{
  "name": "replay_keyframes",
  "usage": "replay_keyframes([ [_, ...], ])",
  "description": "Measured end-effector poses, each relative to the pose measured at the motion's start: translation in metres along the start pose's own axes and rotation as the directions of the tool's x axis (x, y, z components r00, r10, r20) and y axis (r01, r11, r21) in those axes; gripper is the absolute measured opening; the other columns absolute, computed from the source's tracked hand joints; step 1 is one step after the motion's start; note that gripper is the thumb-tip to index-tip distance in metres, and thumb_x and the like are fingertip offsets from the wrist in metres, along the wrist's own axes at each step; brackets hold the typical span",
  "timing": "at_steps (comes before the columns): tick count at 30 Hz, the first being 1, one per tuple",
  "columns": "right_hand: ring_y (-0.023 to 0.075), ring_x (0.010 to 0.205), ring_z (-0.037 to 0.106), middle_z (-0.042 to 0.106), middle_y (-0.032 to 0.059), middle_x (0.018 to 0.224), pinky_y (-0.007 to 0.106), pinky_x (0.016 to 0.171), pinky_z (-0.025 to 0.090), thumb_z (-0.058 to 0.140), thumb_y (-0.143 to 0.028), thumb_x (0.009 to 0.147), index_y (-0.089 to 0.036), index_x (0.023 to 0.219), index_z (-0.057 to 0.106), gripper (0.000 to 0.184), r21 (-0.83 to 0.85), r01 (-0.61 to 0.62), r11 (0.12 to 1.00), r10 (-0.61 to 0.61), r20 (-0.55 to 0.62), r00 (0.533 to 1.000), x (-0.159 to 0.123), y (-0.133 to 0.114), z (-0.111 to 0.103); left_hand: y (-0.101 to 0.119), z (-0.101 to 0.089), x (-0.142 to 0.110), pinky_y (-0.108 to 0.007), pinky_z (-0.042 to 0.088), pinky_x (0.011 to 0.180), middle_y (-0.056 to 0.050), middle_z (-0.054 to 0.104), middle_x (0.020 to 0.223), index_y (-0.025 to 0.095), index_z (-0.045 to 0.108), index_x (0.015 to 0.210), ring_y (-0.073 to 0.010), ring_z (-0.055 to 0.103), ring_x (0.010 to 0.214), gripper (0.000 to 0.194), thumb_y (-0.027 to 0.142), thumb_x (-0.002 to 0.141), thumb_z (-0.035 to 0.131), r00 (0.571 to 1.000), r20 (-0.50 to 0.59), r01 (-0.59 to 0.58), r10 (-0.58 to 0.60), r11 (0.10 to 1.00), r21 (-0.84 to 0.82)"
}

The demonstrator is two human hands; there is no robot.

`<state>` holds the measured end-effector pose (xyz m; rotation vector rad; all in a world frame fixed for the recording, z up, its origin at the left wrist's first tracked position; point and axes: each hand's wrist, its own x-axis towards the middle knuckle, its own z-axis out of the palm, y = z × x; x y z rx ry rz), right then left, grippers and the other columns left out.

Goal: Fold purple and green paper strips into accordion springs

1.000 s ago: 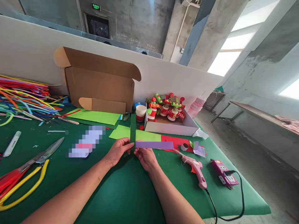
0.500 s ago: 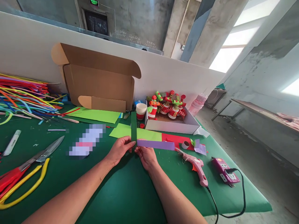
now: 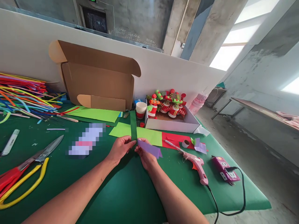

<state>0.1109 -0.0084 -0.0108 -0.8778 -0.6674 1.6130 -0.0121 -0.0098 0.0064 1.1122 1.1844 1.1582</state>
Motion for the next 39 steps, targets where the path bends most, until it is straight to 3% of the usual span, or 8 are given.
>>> replay_keyframes([
  [10,0.0101,0.049,0.051,0.055,-0.0056,0.051,0.023,0.052,0.043,0.08,-0.039,0.058,-0.021,0.073,0.064,0.029,-0.067,0.019,0.998,-0.02,-0.016,1.0,-0.0018,0.0017,0.0009,-0.0042,0.0024,0.0002,-0.024,0.026,0.043,0.006,0.046,0.043,0.02,0.051,0.054,-0.0084,0.038,0.041,0.039,0.049,0.061,0.076,1.0,-0.022,-0.008,0.007,1.0,-0.019],
  [16,0.009,0.051,0.049,0.058,-0.0047,0.058,0.023,0.053,0.043,0.081,-0.043,0.057,-0.02,0.071,0.065,0.032,-0.065,0.046,0.997,-0.049,-0.048,0.998,-0.0026,0.003,0.0039,-0.0028,0.0032,-0.0008,-0.022,0.024,0.043,0.005,0.048,0.045,0.019,0.048,0.053,-0.0083,0.039,0.042,0.04,0.044,0.054,0.079,0.999,-0.033,0.031,-0.033,0.998,-0.059],
  [22,0.0101,0.049,0.048,0.056,-0.0041,0.053,0.024,0.053,0.042,0.078,-0.044,0.062,-0.019,0.068,0.066,0.029,-0.18,0.112,0.977,-0.127,-0.071,0.989,-0.0024,0.0036,0.0029,-0.004,0.0038,-0.0019,-0.023,0.027,0.042,0.003,0.049,0.043,0.018,0.055,0.053,-0.0091,0.04,0.041,0.025,0.037,0.058,0.069,0.999,-0.032,-0.045,0.044,0.999,-0.018],
  [31,0.0112,0.049,0.05,0.057,-0.0037,0.051,0.025,0.052,0.042,0.074,-0.04,0.066,-0.019,0.068,0.068,0.022,-0.299,0.164,0.94,-0.207,-0.116,0.971,-0.0008,0.0035,-0.0003,-0.003,0.0002,-0.0017,-0.023,0.035,0.046,0.001,0.056,0.052,0.017,0.061,0.06,-0.0107,0.046,0.047,0.017,0.032,0.06,0.069,0.995,0.098,-0.023,0.026,0.999,-0.035],
  [35,0.0114,0.052,0.053,0.06,-0.0032,0.055,0.026,0.056,0.046,0.076,-0.036,0.065,-0.019,0.072,0.069,0.02,-0.27,0.156,0.95,-0.179,-0.063,0.982,-0.0014,0.0013,-0.0002,-0.0008,-0.0041,0.0005,-0.023,0.033,0.044,0.001,0.056,0.054,0.017,0.06,0.062,-0.0109,0.046,0.048,0.024,0.035,0.058,0.075,0.988,0.152,0.035,-0.027,0.998,-0.048],
  [39,0.0103,0.052,0.053,0.06,-0.0037,0.056,0.025,0.057,0.047,0.077,-0.036,0.065,-0.018,0.073,0.067,0.022,-0.199,0.151,0.968,-0.168,-0.071,0.983,0.0,-0.0021,-0.002,-0.0008,-0.0039,0.0006,-0.025,0.039,0.049,0.001,0.057,0.059,0.017,0.064,0.071,-0.0119,0.048,0.051,0.023,0.038,0.064,0.071,0.986,0.165,-0.008,0.023,0.996,-0.091],
])
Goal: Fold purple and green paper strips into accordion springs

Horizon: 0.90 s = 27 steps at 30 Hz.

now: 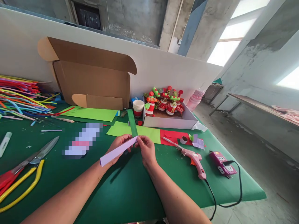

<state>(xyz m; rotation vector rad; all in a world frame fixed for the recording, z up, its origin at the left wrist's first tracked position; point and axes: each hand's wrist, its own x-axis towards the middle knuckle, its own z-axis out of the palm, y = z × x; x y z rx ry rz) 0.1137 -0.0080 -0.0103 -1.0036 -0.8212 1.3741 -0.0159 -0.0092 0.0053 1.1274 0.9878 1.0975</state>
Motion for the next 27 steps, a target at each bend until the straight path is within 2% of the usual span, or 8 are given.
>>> replay_keyframes([
  [5,0.0099,0.051,0.053,0.06,-0.0038,0.057,0.024,0.057,0.046,0.08,-0.04,0.061,-0.018,0.074,0.065,0.029,0.118,-0.05,0.992,0.053,-0.022,0.998,0.0031,-0.0001,-0.0029,0.0006,0.0049,-0.0037,-0.027,0.042,0.055,0.0,0.059,0.066,0.018,0.065,0.073,-0.0142,0.049,0.059,0.023,0.039,0.065,0.069,1.0,-0.007,0.017,-0.017,0.997,0.073],
  [8,0.0105,0.051,0.053,0.06,-0.0035,0.057,0.025,0.056,0.046,0.08,-0.041,0.062,-0.018,0.074,0.065,0.03,0.077,-0.017,0.997,0.019,-0.021,1.0,0.002,-0.0001,-0.0017,0.0014,0.0065,-0.0048,-0.026,0.041,0.056,0.0,0.059,0.072,0.018,0.067,0.081,-0.0143,0.049,0.062,0.029,0.043,0.067,0.07,1.0,0.003,-0.016,0.015,0.997,0.07],
  [10,0.0108,0.053,0.054,0.06,-0.003,0.058,0.025,0.057,0.046,0.079,-0.042,0.062,-0.018,0.073,0.065,0.029,0.031,0.006,0.999,-0.006,-0.009,1.0,-0.0002,-0.0011,-0.0001,0.0009,0.0061,-0.0042,-0.026,0.04,0.056,0.001,0.057,0.07,0.018,0.066,0.083,-0.0141,0.048,0.061,0.033,0.048,0.069,0.069,0.997,-0.061,-0.035,0.039,0.997,0.075],
  [14,0.0102,0.058,0.053,0.062,-0.0027,0.063,0.024,0.061,0.044,0.079,-0.04,0.061,-0.018,0.072,0.067,0.027,-0.004,-0.005,1.0,0.005,0.015,1.0,-0.0044,-0.0045,0.0025,-0.0002,0.003,-0.0028,-0.026,0.04,0.057,0.003,0.053,0.057,0.019,0.063,0.072,-0.0145,0.048,0.057,0.035,0.054,0.069,0.068,0.979,-0.191,-0.034,0.069,0.983,0.181],
  [19,0.0095,0.057,0.047,0.057,-0.0046,0.057,0.024,0.059,0.039,0.081,-0.04,0.059,-0.018,0.062,0.064,0.028,-0.017,-0.026,1.0,0.026,0.014,1.0,-0.0033,-0.0056,0.0012,0.0017,0.0025,-0.0047,-0.026,0.037,0.055,0.004,0.05,0.052,0.022,0.055,0.059,-0.0147,0.048,0.055,0.038,0.056,0.071,0.066,0.985,-0.158,-0.006,0.065,0.938,0.347],
  [21,0.0096,0.056,0.046,0.055,-0.0046,0.054,0.024,0.058,0.038,0.081,-0.04,0.057,-0.018,0.058,0.062,0.029,-0.022,-0.011,1.0,0.012,0.011,1.0,-0.0015,-0.0057,-0.0003,0.0003,0.0034,-0.0047,-0.026,0.038,0.055,0.004,0.05,0.053,0.021,0.055,0.059,-0.0147,0.049,0.055,0.039,0.056,0.072,0.065,0.989,-0.135,-0.012,0.058,0.949,0.314],
  [25,0.0091,0.056,0.046,0.057,-0.0041,0.054,0.024,0.059,0.037,0.083,-0.038,0.054,-0.017,0.057,0.063,0.029,0.003,-0.034,0.999,0.034,0.024,0.999,0.0007,-0.0076,-0.0025,-0.0059,0.0028,-0.0024,-0.025,0.04,0.055,0.003,0.055,0.061,0.02,0.059,0.064,-0.0141,0.05,0.058,0.036,0.054,0.072,0.068,0.995,-0.09,-0.036,0.047,0.991,0.126],
  [27,0.009,0.056,0.047,0.057,-0.0041,0.054,0.024,0.059,0.037,0.084,-0.038,0.054,-0.017,0.057,0.063,0.03,0.016,-0.06,0.998,0.059,0.049,0.997,0.0007,-0.0087,-0.0029,-0.0077,0.0014,-0.0017,-0.024,0.039,0.055,0.003,0.055,0.061,0.02,0.059,0.065,-0.0137,0.05,0.058,0.034,0.052,0.072,0.068,0.994,-0.092,-0.041,0.052,0.993,0.109],
])
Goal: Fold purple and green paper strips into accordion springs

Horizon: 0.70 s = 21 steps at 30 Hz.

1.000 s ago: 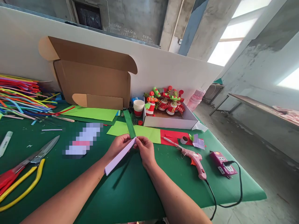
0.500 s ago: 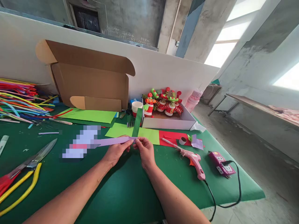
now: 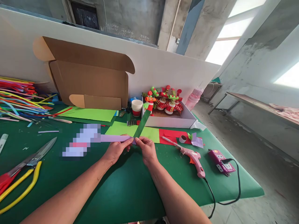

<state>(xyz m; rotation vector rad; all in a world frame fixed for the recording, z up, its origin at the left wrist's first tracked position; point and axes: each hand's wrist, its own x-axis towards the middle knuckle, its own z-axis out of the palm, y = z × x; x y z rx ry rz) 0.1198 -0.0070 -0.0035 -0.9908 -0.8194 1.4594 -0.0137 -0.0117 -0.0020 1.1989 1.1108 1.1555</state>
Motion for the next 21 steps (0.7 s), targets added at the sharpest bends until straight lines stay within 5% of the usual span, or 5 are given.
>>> replay_keyframes([
  [6,0.0072,0.051,0.04,0.051,-0.0069,0.049,0.023,0.054,0.03,0.083,-0.039,0.055,-0.018,0.054,0.056,0.034,-0.048,-0.02,0.999,0.021,0.018,1.0,0.0004,0.0025,-0.0016,0.0012,-0.0011,-0.0006,-0.025,0.038,0.054,0.004,0.052,0.054,0.02,0.058,0.061,-0.0135,0.049,0.053,0.035,0.053,0.072,0.066,0.999,-0.05,0.015,-0.008,0.991,0.135],
  [11,0.0082,0.052,0.041,0.051,-0.0062,0.049,0.024,0.055,0.031,0.082,-0.039,0.056,-0.018,0.051,0.052,0.037,-0.028,0.006,1.0,-0.007,-0.03,1.0,0.0016,0.0066,-0.0029,0.0021,0.0032,0.0006,-0.026,0.041,0.053,0.001,0.057,0.057,0.018,0.062,0.065,-0.0143,0.05,0.053,0.037,0.054,0.066,0.069,1.0,0.014,0.024,-0.025,0.997,0.074],
  [21,0.0103,0.052,0.047,0.062,-0.0014,0.054,0.025,0.053,0.038,0.083,-0.039,0.054,-0.016,0.06,0.065,0.03,-0.074,0.012,0.997,-0.019,-0.084,0.996,-0.0013,0.0085,0.001,0.0071,0.003,0.0003,-0.026,0.033,0.046,0.001,0.049,0.044,0.019,0.055,0.051,-0.013,0.044,0.045,0.037,0.052,0.064,0.066,0.999,0.028,0.022,-0.03,0.966,0.256],
])
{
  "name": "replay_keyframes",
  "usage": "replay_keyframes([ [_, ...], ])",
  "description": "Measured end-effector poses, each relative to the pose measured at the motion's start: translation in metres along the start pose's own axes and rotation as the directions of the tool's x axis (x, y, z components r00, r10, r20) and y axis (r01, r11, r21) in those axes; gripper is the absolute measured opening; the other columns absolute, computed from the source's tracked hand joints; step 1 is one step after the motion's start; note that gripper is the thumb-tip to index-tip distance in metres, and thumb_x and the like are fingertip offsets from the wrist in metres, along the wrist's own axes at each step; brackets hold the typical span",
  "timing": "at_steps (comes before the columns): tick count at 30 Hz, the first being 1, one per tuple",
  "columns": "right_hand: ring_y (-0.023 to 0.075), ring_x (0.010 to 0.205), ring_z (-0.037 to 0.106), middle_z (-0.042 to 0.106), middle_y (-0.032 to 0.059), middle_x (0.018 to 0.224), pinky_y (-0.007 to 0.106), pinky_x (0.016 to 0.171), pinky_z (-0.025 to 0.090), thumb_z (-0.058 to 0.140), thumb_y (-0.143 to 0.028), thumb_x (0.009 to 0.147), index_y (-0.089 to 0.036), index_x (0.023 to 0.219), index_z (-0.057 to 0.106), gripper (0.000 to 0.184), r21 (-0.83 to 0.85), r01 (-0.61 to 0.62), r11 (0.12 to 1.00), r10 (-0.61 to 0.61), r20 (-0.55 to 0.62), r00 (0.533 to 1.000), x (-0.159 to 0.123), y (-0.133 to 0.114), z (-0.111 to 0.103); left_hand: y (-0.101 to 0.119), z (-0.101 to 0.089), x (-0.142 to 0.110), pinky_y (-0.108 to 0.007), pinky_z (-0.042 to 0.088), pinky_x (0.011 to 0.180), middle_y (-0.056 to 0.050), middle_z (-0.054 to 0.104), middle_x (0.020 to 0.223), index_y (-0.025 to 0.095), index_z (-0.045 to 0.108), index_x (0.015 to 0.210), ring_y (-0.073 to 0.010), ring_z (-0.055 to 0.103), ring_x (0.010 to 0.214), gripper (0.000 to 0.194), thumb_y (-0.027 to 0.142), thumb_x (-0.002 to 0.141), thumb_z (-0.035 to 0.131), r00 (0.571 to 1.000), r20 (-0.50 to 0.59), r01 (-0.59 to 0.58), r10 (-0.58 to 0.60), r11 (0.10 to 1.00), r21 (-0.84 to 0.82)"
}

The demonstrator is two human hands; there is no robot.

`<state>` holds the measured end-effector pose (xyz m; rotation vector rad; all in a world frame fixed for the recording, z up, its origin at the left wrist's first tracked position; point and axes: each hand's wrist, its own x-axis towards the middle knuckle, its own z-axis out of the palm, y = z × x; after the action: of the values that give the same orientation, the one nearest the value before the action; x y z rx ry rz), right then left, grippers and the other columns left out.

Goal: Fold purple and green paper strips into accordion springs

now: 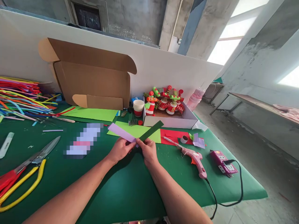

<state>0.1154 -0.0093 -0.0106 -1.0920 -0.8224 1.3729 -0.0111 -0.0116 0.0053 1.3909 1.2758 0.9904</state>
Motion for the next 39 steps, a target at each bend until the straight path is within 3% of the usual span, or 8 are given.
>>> replay_keyframes([
  [7,0.009,0.047,0.046,0.056,-0.0031,0.046,0.023,0.047,0.034,0.084,-0.038,0.052,-0.017,0.049,0.059,0.033,-0.045,-0.048,0.998,0.047,-0.039,0.998,0.002,-0.002,0.0,-0.002,-0.001,0.003,-0.025,0.034,0.046,0.002,0.054,0.054,0.017,0.062,0.068,-0.012,0.043,0.048,0.036,0.052,0.061,0.068,0.998,-0.06,0.02,-0.026,0.994,-0.104],
  [12,0.011,0.052,0.052,0.065,-0.0002,0.055,0.025,0.055,0.043,0.083,-0.033,0.054,-0.016,0.06,0.069,0.023,0.065,0.015,0.998,-0.014,-0.015,1.0,0.002,-0.004,0.001,0.006,0.0,0.001,-0.025,0.039,0.05,0.0,0.062,0.065,0.017,0.064,0.078,-0.0121,0.047,0.053,0.04,0.053,0.063,0.069,1.0,-0.026,-0.001,-0.004,0.982,-0.19],
  [18,0.0117,0.052,0.053,0.068,0.0013,0.06,0.026,0.056,0.046,0.083,-0.032,0.055,-0.015,0.064,0.072,0.022,0.09,-0.012,0.996,0.009,0.024,1.0,0.0,-0.003,0.004,0.003,0.001,0.001,-0.025,0.037,0.049,-0.001,0.062,0.062,0.016,0.065,0.073,-0.0118,0.047,0.051,0.041,0.055,0.062,0.071,1.0,0.002,0.022,-0.022,0.981,-0.194],
  [23,0.0112,0.055,0.055,0.069,0.0014,0.064,0.026,0.058,0.047,0.083,-0.028,0.054,-0.015,0.065,0.071,0.021,0.116,0.025,0.993,-0.023,-0.017,1.0,0.0,-0.005,0.003,0.002,0.002,0.001,-0.024,0.037,0.048,0.0,0.06,0.061,0.016,0.066,0.072,-0.0111,0.046,0.051,0.039,0.053,0.062,0.073,0.999,-0.029,0.009,-0.017,0.973,-0.232],
  [28,0.0105,0.056,0.058,0.066,-0.0013,0.063,0.026,0.063,0.051,0.085,-0.026,0.05,-0.017,0.066,0.069,0.025,0.203,-0.112,0.973,0.082,0.15,0.985,0.003,-0.008,-0.004,0.004,-0.009,0.003,-0.023,0.038,0.049,0.002,0.056,0.058,0.015,0.064,0.07,-0.0092,0.046,0.05,0.036,0.047,0.061,0.078,0.995,-0.078,0.021,-0.057,0.917,-0.399],
  [32,0.0076,0.056,0.056,0.067,-0.0007,0.071,0.026,0.066,0.054,0.087,-0.029,0.052,-0.016,0.068,0.067,0.029,0.235,-0.159,0.959,0.119,0.179,0.977,0.006,-0.005,-0.006,0.004,-0.017,0.004,-0.023,0.038,0.049,0.003,0.053,0.058,0.015,0.062,0.068,-0.0076,0.045,0.048,0.033,0.041,0.062,0.079,0.998,-0.001,0.053,-0.063,0.851,-0.522],
  [36,0.0089,0.053,0.055,0.062,-0.0007,0.059,0.026,0.061,0.054,0.088,-0.032,0.052,-0.016,0.059,0.063,0.03,0.248,-0.194,0.949,0.159,0.155,0.975,0.006,0.001,-0.005,0.006,-0.013,0.002,-0.023,0.037,0.046,0.003,0.053,0.057,0.015,0.061,0.069,-0.0075,0.043,0.047,0.033,0.042,0.062,0.079,0.994,0.079,0.099,-0.069,0.865,-0.492],
  [39,0.0099,0.053,0.055,0.059,-0.0012,0.053,0.025,0.059,0.054,0.087,-0.029,0.051,-0.017,0.054,0.06,0.03,0.282,-0.212,0.936,0.173,0.156,0.972,0.005,0.003,-0.003,0.007,-0.007,0.001,-0.022,0.037,0.044,0.003,0.051,0.054,0.016,0.061,0.069,-0.0083,0.043,0.047,0.034,0.046,0.062,0.076,0.997,0.062,0.076,-0.055,0.911,-0.405],
])
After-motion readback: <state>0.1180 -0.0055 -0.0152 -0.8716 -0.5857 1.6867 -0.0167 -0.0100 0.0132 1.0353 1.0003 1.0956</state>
